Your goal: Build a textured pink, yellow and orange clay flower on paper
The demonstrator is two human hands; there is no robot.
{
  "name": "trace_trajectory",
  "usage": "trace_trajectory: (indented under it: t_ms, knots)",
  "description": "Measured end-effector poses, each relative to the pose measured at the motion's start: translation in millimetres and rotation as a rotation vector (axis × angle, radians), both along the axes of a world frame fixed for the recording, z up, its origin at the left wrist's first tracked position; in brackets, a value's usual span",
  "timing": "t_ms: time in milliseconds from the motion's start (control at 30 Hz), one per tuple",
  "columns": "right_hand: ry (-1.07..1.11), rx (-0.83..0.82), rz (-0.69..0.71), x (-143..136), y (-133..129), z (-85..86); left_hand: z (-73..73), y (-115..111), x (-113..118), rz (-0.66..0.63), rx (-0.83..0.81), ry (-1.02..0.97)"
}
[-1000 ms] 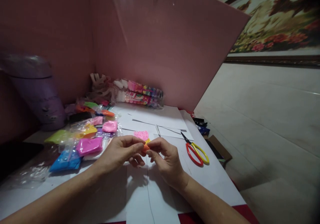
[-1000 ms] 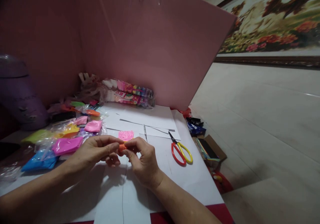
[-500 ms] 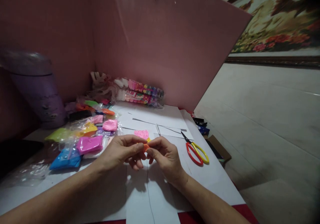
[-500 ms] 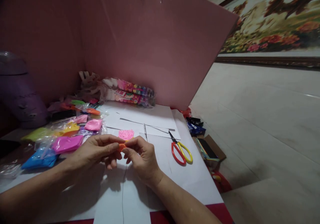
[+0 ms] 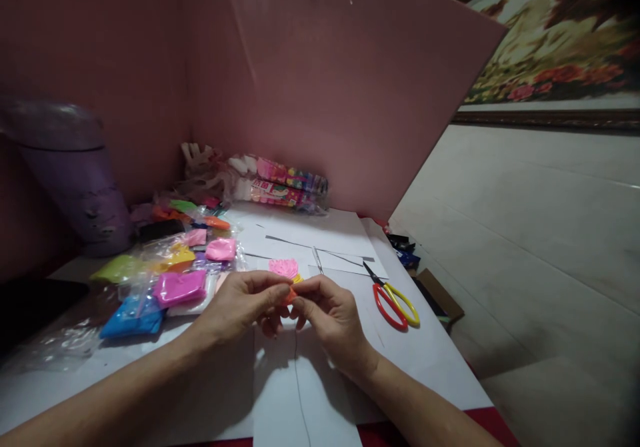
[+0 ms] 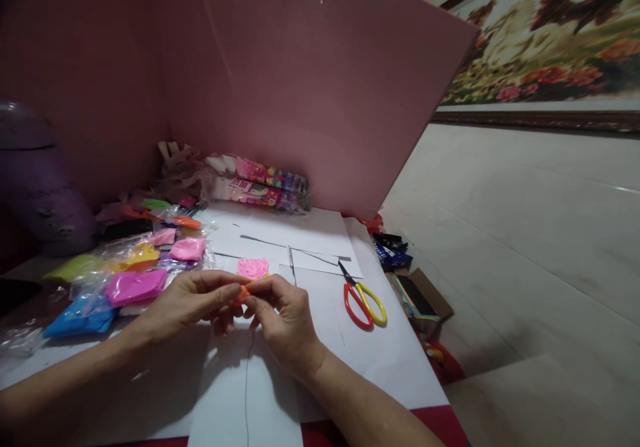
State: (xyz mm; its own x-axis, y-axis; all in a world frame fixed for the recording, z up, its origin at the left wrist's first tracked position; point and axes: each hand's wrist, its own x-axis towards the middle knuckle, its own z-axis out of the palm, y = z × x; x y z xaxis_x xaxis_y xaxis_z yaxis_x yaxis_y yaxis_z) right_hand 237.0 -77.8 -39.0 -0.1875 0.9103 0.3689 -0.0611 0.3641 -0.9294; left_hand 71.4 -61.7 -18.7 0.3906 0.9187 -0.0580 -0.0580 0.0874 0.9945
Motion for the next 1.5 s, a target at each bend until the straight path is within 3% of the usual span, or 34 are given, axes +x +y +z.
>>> trace_trajectory:
  t_ms: [300, 600, 1033, 1300, 1500]
  knots:
    - [0.134, -0.180, 0.076, 1.5, 7.7, 4.2, 2.7, -2.3, 1.3, 0.000, 0.204, 0.045]
    - [-0.012, 0.021, 0.040, 0.3, 0.0, -2.3, 0.9, 1.2, -0.9, 0.029, 0.181, 0.063]
    - [0.050, -0.050, 0.004, 1.3, 3.0, 0.5, 0.1, 2.4, -1.8, -0.025, 0.066, 0.007]
    - [-0.009, -0.044, -0.040, 0.1, 2.4, -2.7, -1.0, 2.3, 0.3, 0.008, 0.110, 0.059]
    - [-0.131, 0.091, -0.045, -0.2, -1.2, -3.9, -6.2, -1.2, 4.1, 0.151, 0.256, 0.193]
